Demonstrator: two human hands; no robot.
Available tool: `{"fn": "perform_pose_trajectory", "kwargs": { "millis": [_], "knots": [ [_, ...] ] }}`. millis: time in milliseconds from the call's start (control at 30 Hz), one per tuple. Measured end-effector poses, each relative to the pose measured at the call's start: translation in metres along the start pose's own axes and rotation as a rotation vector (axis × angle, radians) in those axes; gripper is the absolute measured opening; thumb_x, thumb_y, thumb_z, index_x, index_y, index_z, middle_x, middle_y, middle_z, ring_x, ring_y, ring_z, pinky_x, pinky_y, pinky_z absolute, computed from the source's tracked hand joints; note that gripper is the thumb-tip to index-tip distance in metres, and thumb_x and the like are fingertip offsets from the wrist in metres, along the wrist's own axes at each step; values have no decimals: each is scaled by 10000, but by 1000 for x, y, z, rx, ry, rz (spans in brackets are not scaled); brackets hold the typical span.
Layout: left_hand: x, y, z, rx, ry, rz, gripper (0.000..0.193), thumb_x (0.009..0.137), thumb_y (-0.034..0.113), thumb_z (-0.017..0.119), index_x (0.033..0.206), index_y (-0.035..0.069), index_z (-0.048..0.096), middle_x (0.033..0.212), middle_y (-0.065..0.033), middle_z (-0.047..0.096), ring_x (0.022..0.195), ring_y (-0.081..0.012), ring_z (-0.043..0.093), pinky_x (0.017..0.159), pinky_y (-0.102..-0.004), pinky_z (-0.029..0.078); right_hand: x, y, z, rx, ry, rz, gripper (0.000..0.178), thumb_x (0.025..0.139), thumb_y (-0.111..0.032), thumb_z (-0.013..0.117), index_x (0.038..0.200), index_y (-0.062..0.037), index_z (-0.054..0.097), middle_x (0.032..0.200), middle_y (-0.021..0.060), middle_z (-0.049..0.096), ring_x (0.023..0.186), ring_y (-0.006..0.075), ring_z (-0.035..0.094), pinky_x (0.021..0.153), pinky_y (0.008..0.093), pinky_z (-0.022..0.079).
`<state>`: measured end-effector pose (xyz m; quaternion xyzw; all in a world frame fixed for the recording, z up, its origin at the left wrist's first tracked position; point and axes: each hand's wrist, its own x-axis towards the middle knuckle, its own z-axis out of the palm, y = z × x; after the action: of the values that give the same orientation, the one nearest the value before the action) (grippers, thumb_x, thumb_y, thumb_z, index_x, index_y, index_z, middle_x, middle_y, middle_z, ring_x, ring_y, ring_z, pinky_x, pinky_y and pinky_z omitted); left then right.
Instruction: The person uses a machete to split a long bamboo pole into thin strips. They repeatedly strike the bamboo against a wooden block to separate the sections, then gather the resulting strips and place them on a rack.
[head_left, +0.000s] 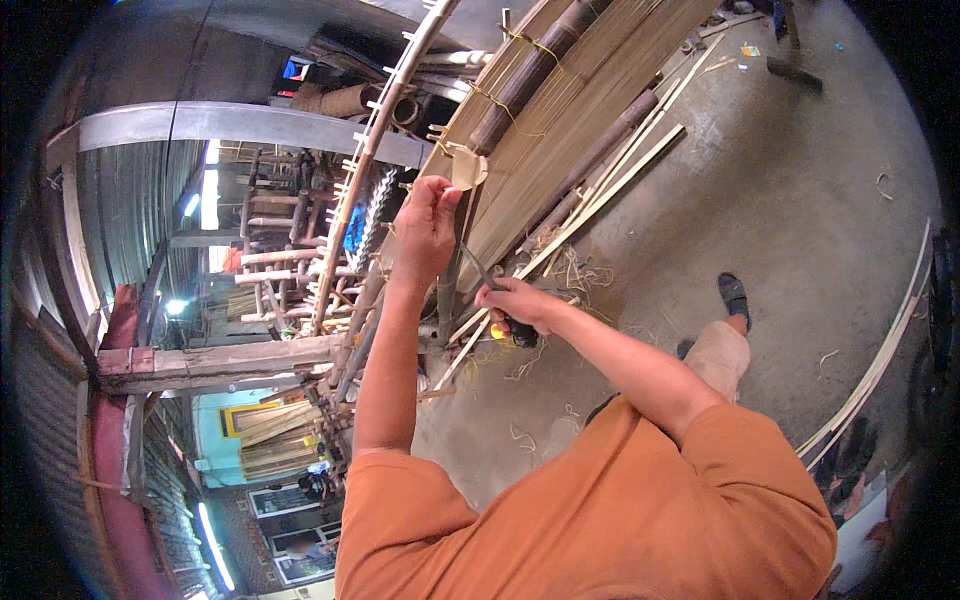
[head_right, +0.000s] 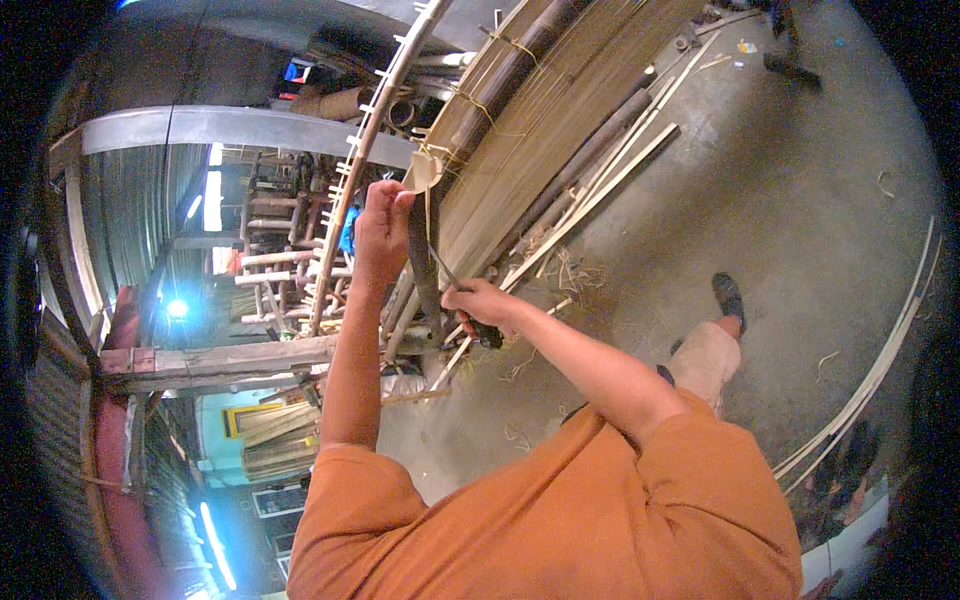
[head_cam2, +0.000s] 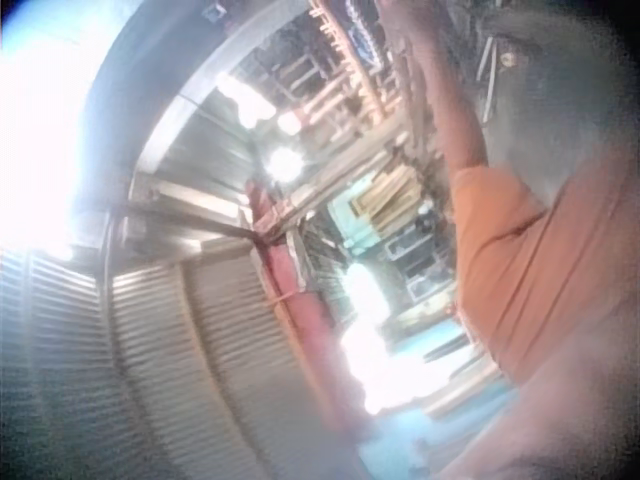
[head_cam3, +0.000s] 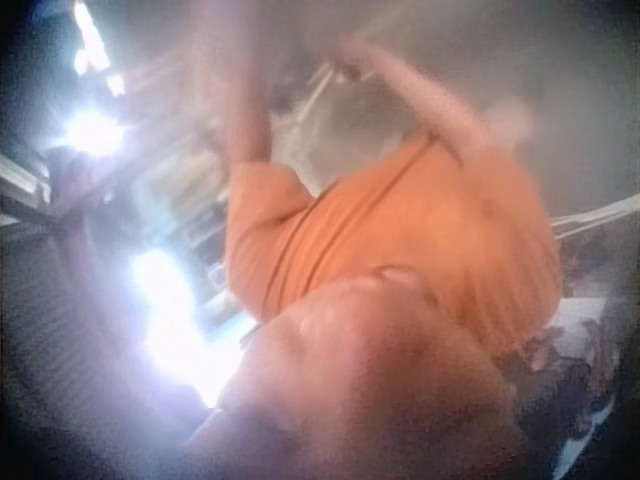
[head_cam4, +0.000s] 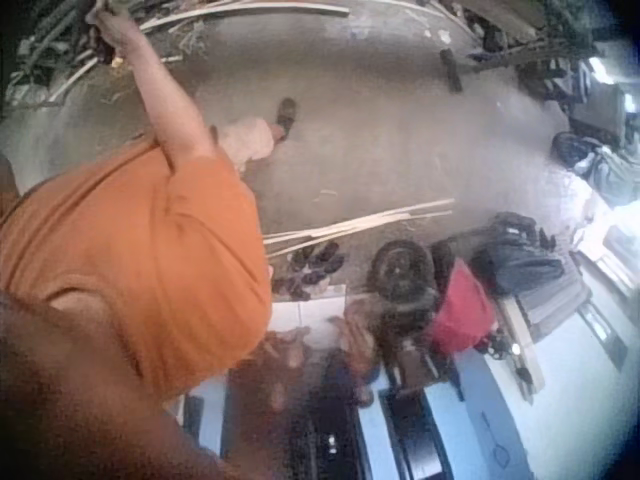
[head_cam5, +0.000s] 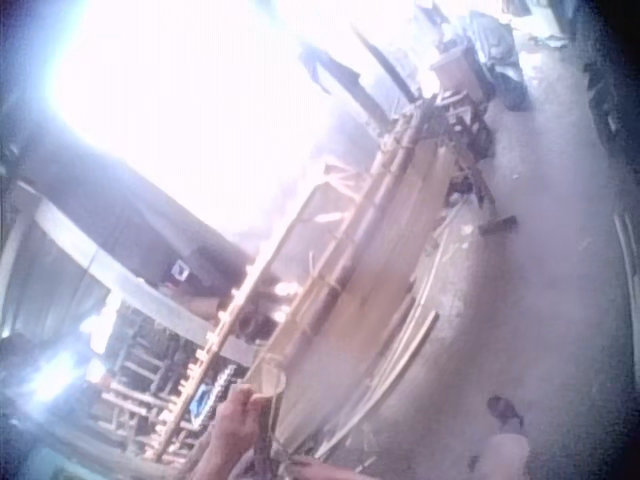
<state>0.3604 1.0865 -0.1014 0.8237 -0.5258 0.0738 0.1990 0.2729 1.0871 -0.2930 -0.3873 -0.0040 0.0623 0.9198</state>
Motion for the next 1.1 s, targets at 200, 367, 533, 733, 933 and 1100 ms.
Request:
{"fn": "perform_pose_trajectory", "kwargs": {
  "millis": [200,367,533,733,933,1100],
  "knots": [
    [13,-11,12,-110,16,55,204,985,234,605,966,31,618,680,-125,585,576,-170,527,554,-311,436,12,-9,-29,-1399,490,-167,302,847,-184,591,1069,17,551,838,257,684,788,400,699,691,460,564],
    [4,-19,12,-247,33,-51,248,1024,259,540,988,19,588,815,-58,553,768,-107,488,707,-260,429,-8,-30,-2,-564,163,163,251,873,-239,587,903,10,597,668,108,597,553,198,594,501,365,479],
    [-42,-28,-10,9,685,162,249,1033,233,494,941,19,583,853,-137,611,767,-231,588,709,-363,465,-97,-69,14,-257,-213,243,340,930,-312,582,1122,-35,629,609,6,520,501,99,520,460,281,462],
    [-103,-48,-109,-28,1203,186,645,853,633,652,1000,10,568,882,-45,524,774,-202,524,715,-368,459,-141,-174,-52,-555,-344,357,413,950,-269,630,1309,-71,575,784,11,590,647,89,561,547,263,475],
    [-163,-49,-187,761,1224,16,890,771,606,745,1290,-30,400,949,-78,511,768,-184,510,681,-336,469,31,-239,-124,-1253,380,-4,449,952,-370,581,1227,-14,574,806,164,671,684,245,670,653,388,535],
    [-211,-47,-225,1276,1285,26,738,928,572,561,1264,-64,394,887,-123,554,746,-236,558,653,-344,492,199,-262,-253,-2060,509,-94,527,937,-388,579,1312,-31,482,923,220,685,891,398,665,792,523,512]
  ]
}}
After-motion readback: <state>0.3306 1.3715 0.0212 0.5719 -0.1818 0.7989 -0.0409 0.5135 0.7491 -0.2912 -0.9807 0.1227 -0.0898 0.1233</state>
